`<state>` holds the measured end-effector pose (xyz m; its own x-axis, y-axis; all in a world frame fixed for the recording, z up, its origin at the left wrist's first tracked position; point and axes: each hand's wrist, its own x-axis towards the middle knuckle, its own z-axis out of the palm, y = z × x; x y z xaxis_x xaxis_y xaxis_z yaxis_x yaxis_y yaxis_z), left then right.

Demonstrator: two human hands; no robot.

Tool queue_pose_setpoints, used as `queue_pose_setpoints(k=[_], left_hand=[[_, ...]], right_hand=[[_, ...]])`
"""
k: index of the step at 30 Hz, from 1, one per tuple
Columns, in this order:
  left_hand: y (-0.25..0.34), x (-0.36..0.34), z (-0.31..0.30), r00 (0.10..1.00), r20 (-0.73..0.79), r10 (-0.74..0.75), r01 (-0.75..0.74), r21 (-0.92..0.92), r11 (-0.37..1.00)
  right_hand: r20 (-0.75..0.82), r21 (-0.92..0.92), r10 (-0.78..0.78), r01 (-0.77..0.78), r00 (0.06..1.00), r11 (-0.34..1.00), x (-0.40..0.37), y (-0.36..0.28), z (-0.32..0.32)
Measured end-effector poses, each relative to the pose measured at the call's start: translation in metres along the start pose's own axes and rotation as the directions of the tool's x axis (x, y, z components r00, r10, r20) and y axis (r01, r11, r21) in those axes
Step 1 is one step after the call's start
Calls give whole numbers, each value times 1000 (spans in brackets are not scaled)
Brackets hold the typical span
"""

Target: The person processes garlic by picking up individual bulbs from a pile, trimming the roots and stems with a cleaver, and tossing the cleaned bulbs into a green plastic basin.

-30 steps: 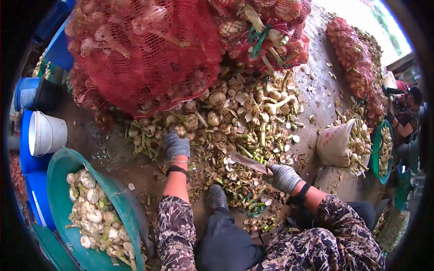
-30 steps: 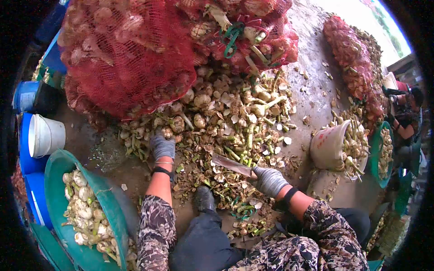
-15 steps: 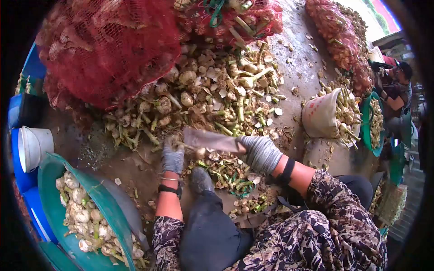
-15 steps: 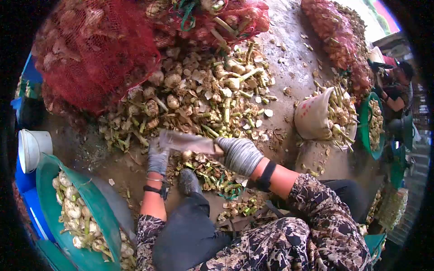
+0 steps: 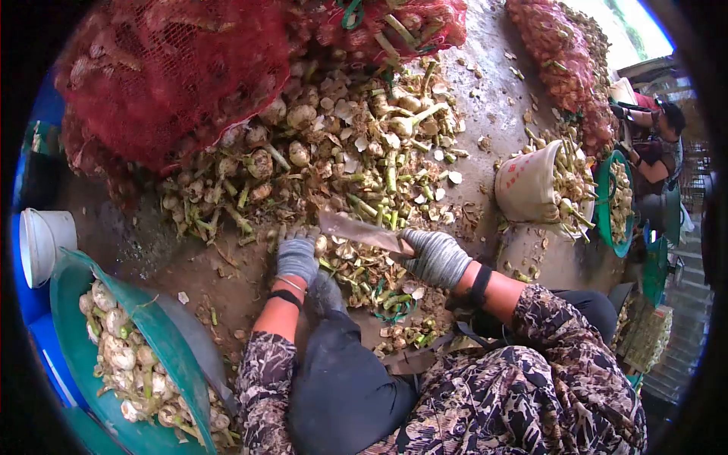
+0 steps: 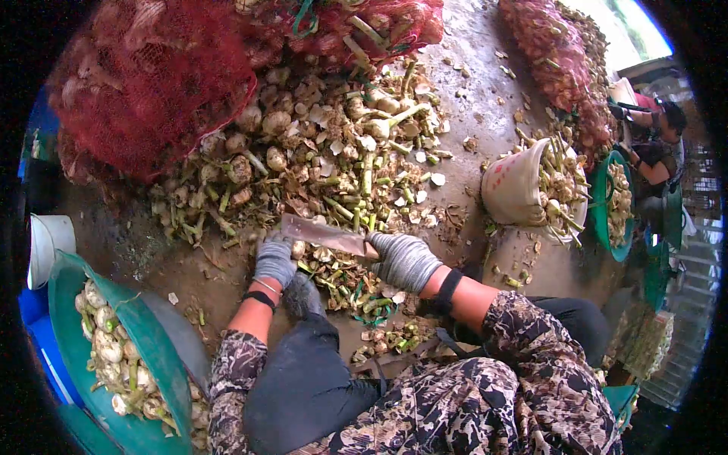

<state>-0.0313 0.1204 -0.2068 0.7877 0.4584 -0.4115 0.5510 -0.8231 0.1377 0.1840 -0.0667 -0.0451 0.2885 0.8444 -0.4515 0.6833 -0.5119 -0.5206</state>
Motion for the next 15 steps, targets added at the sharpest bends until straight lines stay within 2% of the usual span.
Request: queue_pose_setpoints(k=[1,2,4,5,6,7,8,9,10,11,14,15], left_hand=[[-1,7,0,1000,2,1,-1,-7,1000],[-7,17,8,998,62,12,0,-183,983],[-17,28,21,982,178,66,32,-501,865],[-14,21,14,981,182,70,31,-498,867],[-9,4,0,988,66,138,-28,-811,585],[-3,-17,-15,986,-66,152,-96,-976,198],[-2,-25,-12,983,-88,161,-70,-991,-118],[-1,-33,-8,979,-110,169,-22,-890,-456],[-1,-42,-4,975,-132,177,33,-706,-708],[6,-52,-27,975,-190,111,-145,-934,-326],[18,-57,-52,950,-304,65,-311,-927,211],[22,-54,-58,946,-323,39,-324,-925,197]], right_hand=[[-15,33,-52,53,999,998,-1,0,1],[-31,-33,-94,93,995,995,1,8,13],[55,-144,-157,163,986,976,1,1,5],[36,-92,-178,180,983,979,0,-5,3],[33,-85,-173,176,984,981,0,-10,1],[41,-64,-188,190,981,980,2,-15,-1],[49,-44,-204,206,978,978,3,-20,-4],[49,-81,-221,225,974,971,3,-26,-8],[46,-81,-220,223,974,971,3,-28,-9],[26,-81,-255,256,967,963,3,-29,-10],[6,-106,-288,287,958,952,2,-32,-16],[35,-130,-264,267,964,955,2,-33,-19]])
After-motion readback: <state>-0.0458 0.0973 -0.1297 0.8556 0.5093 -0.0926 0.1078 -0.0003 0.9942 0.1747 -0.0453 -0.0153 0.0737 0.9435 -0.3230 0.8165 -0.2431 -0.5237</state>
